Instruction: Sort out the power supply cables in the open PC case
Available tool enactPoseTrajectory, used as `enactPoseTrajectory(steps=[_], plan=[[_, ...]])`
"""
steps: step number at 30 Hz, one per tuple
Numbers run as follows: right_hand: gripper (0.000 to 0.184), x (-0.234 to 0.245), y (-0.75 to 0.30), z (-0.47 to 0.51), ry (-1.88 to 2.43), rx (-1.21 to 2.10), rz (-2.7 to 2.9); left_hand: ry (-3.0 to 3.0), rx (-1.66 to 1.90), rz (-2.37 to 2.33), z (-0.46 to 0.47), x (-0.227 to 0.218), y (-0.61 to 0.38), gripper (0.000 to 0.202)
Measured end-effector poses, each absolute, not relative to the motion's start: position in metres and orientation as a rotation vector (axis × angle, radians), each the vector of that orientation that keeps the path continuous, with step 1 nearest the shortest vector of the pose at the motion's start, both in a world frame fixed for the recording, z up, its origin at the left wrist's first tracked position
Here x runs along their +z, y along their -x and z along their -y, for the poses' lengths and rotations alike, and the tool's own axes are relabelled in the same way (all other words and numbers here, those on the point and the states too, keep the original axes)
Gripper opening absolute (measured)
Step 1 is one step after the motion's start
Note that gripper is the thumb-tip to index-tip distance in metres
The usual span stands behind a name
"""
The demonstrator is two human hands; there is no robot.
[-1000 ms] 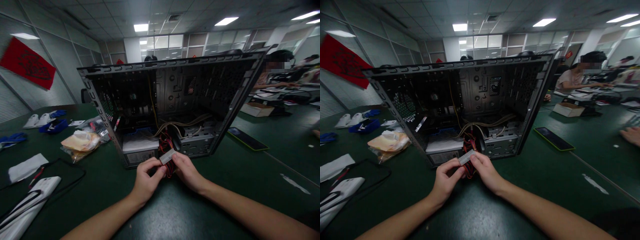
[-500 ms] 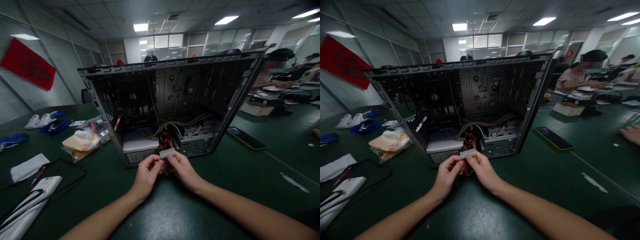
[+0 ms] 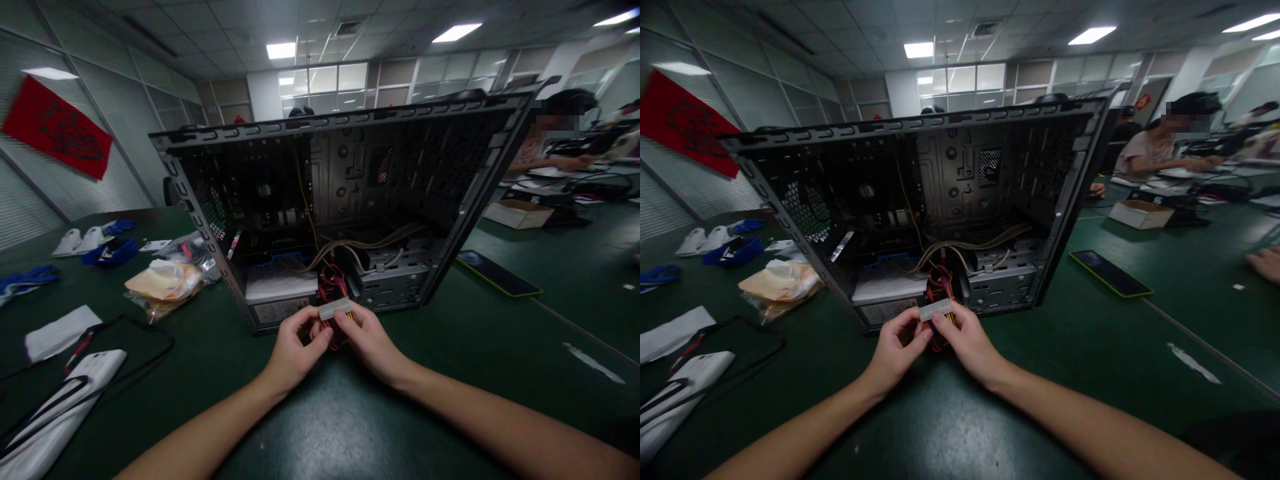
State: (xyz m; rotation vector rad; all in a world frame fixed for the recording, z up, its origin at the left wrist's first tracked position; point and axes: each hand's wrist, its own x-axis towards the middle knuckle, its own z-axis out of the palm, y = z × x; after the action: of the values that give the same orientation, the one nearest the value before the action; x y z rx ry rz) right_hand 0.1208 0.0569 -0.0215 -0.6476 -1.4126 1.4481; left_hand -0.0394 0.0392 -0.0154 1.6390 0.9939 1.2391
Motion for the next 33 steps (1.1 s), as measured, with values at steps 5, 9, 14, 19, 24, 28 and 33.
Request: enactPoseTrajectory(steps=[5, 9, 14, 19, 24, 28, 33], plan=[[0.038, -0.025, -0.119, -0.056, 0.63, 1.477, 1.369, -1.615, 1.216, -0.997, -0.04, -0.016, 0.041, 0.022], [0.041, -0.025, -0.118, -0.054, 0.606, 1.522, 1.409, -1.61, 1.168, -0.936, -0.04, -0.019, 0.043, 0.025], [0.041, -0.024, -0.118, -0.054, 0.616, 1.502, 1.427, -1.638, 1.13, -0.918, -0.04, -0.023, 0.044, 0.025], [0.043, -0.022, -0.121, -0.057, 0.665, 1.453, 1.479, -1.681, 1.129, -1.021, -0.04, -0.018, 0.039, 0.021], [0.043, -0.023, -0.122, -0.06, 0.675, 1.391, 1.547, -1.773, 1.129, -1.148, -0.039, -0.013, 0.037, 0.014], [0.044, -0.023, -0.121, -0.06, 0.65, 1.364, 1.582, -1.873, 1.123, -1.191, -0.04, -0.013, 0.038, 0.013], [0.044, -0.02, -0.122, -0.059, 0.649, 1.377, 1.585, -1.922, 1.089, -1.148, -0.039, -0.016, 0.039, 0.013]])
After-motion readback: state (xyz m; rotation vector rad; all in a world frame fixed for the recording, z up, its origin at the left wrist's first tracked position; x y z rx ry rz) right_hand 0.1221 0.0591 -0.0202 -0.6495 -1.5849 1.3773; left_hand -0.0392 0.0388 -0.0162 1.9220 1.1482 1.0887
